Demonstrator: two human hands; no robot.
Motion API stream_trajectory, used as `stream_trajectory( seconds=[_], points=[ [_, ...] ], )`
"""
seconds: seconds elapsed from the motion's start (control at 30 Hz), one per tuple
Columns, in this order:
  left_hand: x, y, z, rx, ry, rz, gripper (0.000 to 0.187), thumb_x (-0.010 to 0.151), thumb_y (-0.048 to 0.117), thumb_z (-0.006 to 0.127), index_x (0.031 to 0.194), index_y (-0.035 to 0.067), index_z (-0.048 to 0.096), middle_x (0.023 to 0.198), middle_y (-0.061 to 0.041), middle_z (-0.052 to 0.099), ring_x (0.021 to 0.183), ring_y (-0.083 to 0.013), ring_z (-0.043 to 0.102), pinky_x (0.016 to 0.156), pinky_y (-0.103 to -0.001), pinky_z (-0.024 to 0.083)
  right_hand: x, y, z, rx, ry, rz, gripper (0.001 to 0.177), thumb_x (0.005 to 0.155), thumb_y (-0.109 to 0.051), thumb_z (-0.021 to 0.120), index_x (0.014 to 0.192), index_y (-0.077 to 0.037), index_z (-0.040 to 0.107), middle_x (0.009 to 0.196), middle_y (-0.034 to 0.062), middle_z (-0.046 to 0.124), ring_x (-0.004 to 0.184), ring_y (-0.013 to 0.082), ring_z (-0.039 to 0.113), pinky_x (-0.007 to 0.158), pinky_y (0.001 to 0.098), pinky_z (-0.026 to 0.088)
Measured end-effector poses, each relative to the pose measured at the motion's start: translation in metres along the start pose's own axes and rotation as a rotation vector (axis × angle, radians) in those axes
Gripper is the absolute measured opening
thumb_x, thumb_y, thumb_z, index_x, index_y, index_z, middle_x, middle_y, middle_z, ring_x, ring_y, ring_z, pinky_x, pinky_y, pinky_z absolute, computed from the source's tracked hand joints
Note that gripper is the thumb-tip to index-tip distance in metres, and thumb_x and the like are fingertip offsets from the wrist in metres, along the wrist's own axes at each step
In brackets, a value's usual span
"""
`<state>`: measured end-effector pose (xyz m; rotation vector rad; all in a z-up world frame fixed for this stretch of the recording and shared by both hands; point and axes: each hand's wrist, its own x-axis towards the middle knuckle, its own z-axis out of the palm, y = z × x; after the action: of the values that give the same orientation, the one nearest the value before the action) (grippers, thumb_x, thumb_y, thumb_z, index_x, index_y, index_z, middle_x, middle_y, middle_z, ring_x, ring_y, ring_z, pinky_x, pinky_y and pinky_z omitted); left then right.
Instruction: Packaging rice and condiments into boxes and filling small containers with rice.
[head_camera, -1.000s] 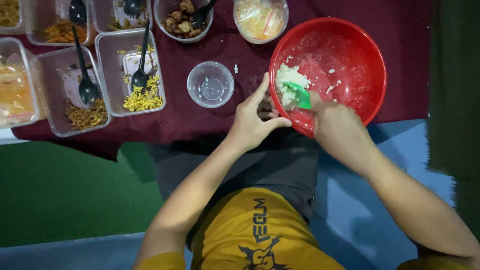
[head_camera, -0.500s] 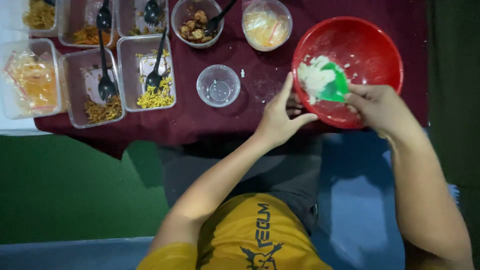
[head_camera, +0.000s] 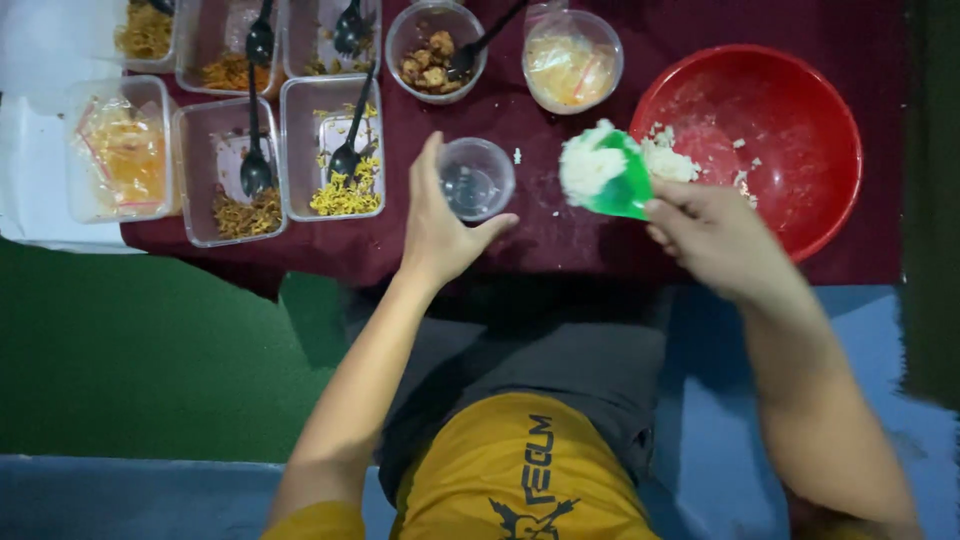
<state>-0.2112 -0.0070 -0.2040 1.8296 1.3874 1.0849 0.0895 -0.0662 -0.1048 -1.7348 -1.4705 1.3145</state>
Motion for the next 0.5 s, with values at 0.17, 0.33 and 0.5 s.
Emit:
stream_trajectory(
  seconds=[0.17,0.33,0.5],
  points=[
    [0.006,-0.015,0.025,-0.190,0.010,0.169,0.123,0.059,0.028,0.104,0.155,0.005,0.032,0.132,-0.023,0.056,0.124,-0.0436,0.060,0.110,-0.051,0.048,0.024,-0.003,0.051,-0.210,0.171,-0.203,0.044,0.099,-0.010,0.060,0.141,-0.015,0.067,0.093,0.0120,0.068,0.088,0.0241,0.063,0.072,0.0392,0.051],
    [0.006,-0.002,0.020,-0.281,-0.097,0.041,0.115,0.055,0.029,0.103,0.148,0.010,0.037,0.135,-0.021,0.059,0.127,-0.0436,0.060,0.111,-0.051,0.048,0.027,0.011,0.086,-0.640,0.350,-0.496,0.044,0.094,-0.010,0.064,0.138,-0.013,0.071,0.087,0.0207,0.070,0.086,0.0404,0.071,0.071,0.0494,0.057],
    [0.004,0.003,0.017,-0.243,-0.127,-0.066,0.103,0.056,0.039,0.102,0.137,0.022,0.041,0.131,-0.014,0.064,0.123,-0.0376,0.064,0.104,-0.049,0.053,0.022,0.017,0.091,-0.858,0.571,-0.638,0.041,0.098,-0.009,0.064,0.136,-0.018,0.074,0.078,0.0048,0.064,0.074,0.0231,0.069,0.060,0.0338,0.058]
  ],
)
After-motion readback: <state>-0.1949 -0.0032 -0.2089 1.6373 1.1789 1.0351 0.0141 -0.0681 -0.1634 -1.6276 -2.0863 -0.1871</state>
